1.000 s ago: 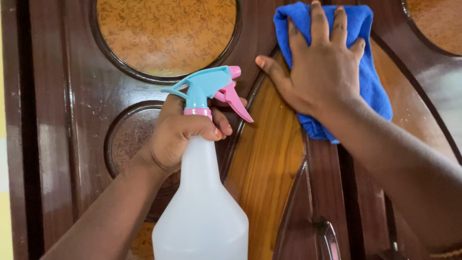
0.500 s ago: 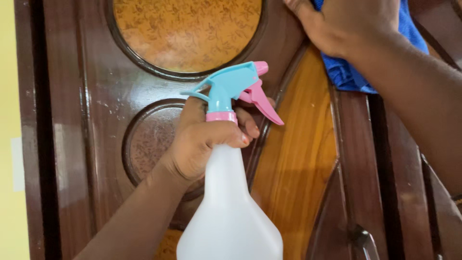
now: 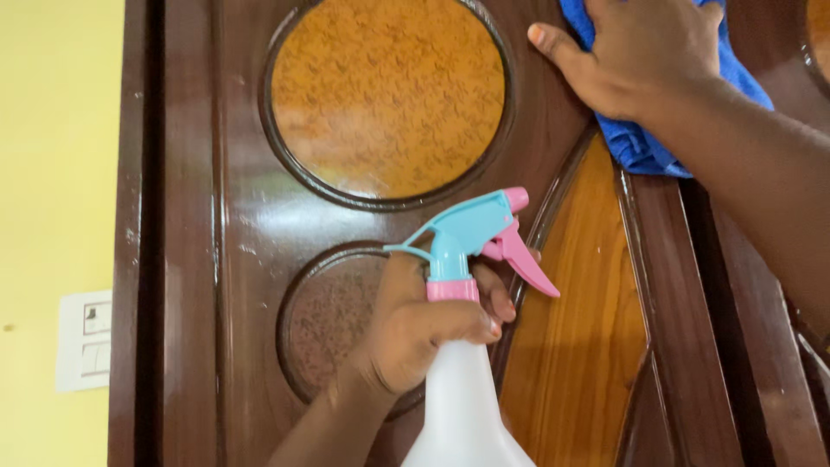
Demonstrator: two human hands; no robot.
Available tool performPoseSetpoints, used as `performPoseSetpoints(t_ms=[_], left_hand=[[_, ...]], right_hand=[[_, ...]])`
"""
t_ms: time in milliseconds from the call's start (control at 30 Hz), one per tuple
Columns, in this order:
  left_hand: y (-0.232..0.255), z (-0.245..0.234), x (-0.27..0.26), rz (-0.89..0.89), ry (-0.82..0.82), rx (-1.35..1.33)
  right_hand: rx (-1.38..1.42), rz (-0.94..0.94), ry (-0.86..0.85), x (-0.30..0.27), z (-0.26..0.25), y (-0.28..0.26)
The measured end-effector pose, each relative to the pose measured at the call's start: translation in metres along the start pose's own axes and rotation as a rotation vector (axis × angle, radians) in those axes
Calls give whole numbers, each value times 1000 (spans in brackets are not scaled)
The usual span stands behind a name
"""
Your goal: The person cleans a dark brown wooden door by spraying a cleaning solution from a white bottle and wiping the surface with a blue cloth. They systematically clean the door's panels and handle area.
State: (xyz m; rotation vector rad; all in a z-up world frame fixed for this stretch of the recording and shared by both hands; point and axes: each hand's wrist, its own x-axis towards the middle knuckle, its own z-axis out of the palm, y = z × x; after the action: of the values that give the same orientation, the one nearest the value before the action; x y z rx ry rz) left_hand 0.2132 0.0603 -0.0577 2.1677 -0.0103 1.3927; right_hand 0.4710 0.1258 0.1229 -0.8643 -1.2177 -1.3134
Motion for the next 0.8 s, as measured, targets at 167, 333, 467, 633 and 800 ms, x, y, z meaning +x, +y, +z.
performPoseSetpoints(t_ms=[167,333,467,633,800], left_hand=[[1,-2,-2,-42,-14,-24],[0,-1,-1,-11,-30,-21],[1,0,-2,-32,-22,-64],[3,3,-2,-44,-22,-68],[7,3,-3,-99,0,-89]], right_hand=[[41,81,-75,14,-4,-5],[47,117,-153,27,-4,-1],[45,154,-188,43,-2,2],[98,224,-220,62,-1,6],[105,260,-237,75,8,13]])
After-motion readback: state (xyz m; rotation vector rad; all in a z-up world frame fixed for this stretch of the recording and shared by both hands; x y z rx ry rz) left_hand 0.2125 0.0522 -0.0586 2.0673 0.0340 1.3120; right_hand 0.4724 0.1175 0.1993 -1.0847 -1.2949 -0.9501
